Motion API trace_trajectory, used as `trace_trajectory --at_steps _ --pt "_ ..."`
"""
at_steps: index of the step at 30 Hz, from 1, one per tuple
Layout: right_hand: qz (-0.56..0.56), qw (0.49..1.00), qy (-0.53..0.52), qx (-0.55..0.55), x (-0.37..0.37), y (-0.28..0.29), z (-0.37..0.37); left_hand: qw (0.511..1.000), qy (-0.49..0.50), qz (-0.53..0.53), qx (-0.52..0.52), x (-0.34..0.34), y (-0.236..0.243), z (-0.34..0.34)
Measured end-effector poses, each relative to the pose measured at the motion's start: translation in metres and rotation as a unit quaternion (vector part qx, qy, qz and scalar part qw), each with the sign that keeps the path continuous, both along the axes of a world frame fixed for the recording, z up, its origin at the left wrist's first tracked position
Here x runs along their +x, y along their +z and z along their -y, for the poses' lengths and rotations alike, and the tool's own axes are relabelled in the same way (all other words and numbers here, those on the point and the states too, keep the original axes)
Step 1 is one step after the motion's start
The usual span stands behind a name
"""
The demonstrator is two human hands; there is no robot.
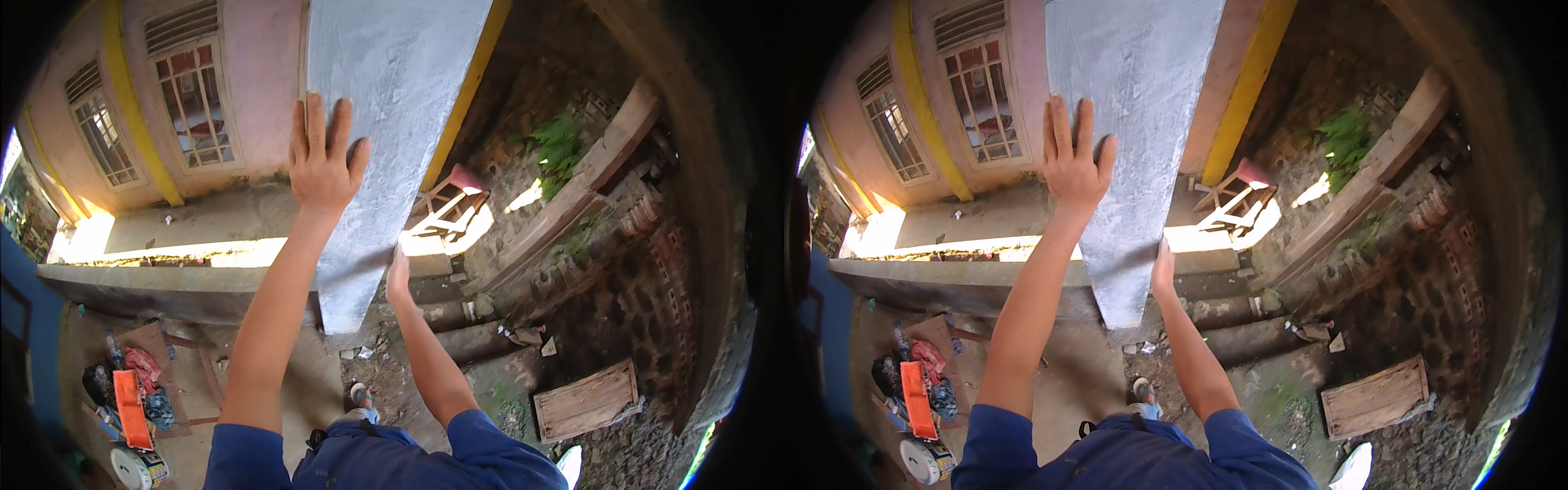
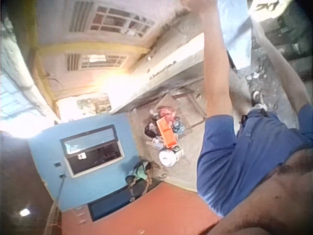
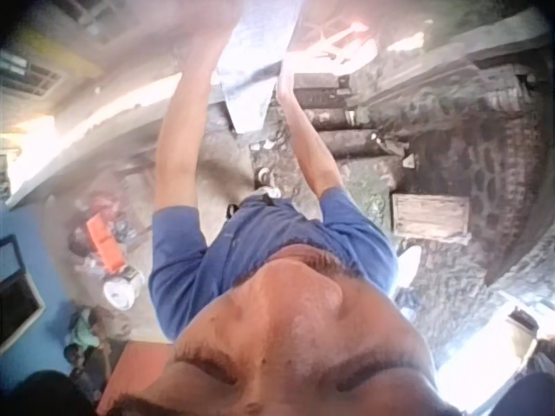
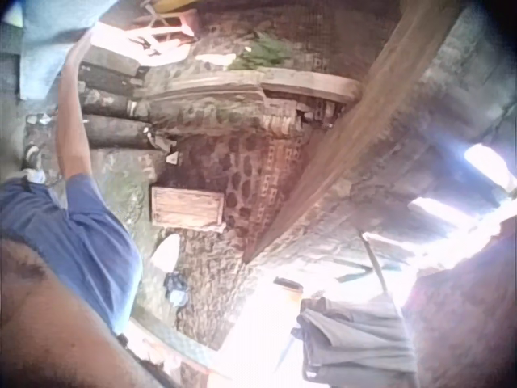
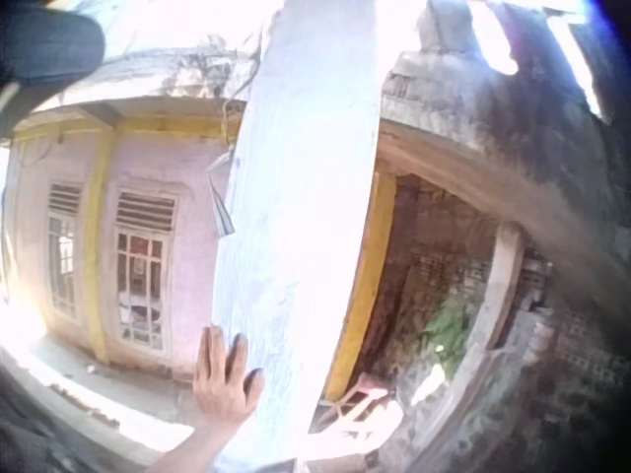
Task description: The person smooths a vertical concrete pillar using a sanding block held in the right hand while stabilizing with the left hand. The person moves the sanding block up and down the pillar's surface repeatedly.
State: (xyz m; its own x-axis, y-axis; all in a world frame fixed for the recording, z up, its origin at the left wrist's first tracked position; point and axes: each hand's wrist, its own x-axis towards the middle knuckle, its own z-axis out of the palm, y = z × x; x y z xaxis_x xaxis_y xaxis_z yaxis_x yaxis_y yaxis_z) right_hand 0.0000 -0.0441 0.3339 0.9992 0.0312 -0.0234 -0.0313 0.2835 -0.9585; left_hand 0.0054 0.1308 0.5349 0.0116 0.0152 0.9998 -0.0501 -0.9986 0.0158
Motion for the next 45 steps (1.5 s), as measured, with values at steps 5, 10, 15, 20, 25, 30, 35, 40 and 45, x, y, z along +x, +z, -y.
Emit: trace_trajectory --at_steps 5,10,15,20,25,30,35,40,45 --pt "-0.097 0.995 -0.029 -0.015 -0.008 -0.077 0.008 1.0 -0.013 0.019 0.018 0.0 0.0 0.009" --pt "0.089 0.989 -0.058 0.106 -0.004 0.161 -0.023 1.0 0.011 0.015 0.012 -0.007 -0.005 -0.006" --pt "0.295 0.927 -0.214 -0.091 0.035 0.14 -0.018 0.999 0.001 0.034 0.014 -0.001 0.001 0.01" --pt "0.174 0.974 -0.123 -0.074 -0.006 0.02 -0.016 0.999 -0.003 0.01 0.031 -0.002 0.001 0.007" --pt "0.353 0.922 -0.145 -0.07 -0.038 0.05 -0.038 1.0 -0.013 0.017 -0.004 -0.001 -0.004 -0.001" --pt "0.561 0.68 -0.219 -0.417 0.015 0.154 -0.037 0.999 -0.035 -0.014 0.006 -0.006 -0.004 0.007" --pt "0.662 0.547 -0.311 -0.408 0.038 0.347 -0.041 0.999 -0.041 -0.022 0.008 -0.009 -0.004 0.0" --pt "0.654 0.537 -0.359 -0.393 0.042 0.392 -0.047 0.997 -0.077 -0.023 0.003 -0.013 -0.003 0.001" --pt "0.611 0.585 -0.301 -0.441 0.034 0.226 -0.042 0.987 -0.16 -0.029 -0.009 -0.014 -0.001 -0.005"
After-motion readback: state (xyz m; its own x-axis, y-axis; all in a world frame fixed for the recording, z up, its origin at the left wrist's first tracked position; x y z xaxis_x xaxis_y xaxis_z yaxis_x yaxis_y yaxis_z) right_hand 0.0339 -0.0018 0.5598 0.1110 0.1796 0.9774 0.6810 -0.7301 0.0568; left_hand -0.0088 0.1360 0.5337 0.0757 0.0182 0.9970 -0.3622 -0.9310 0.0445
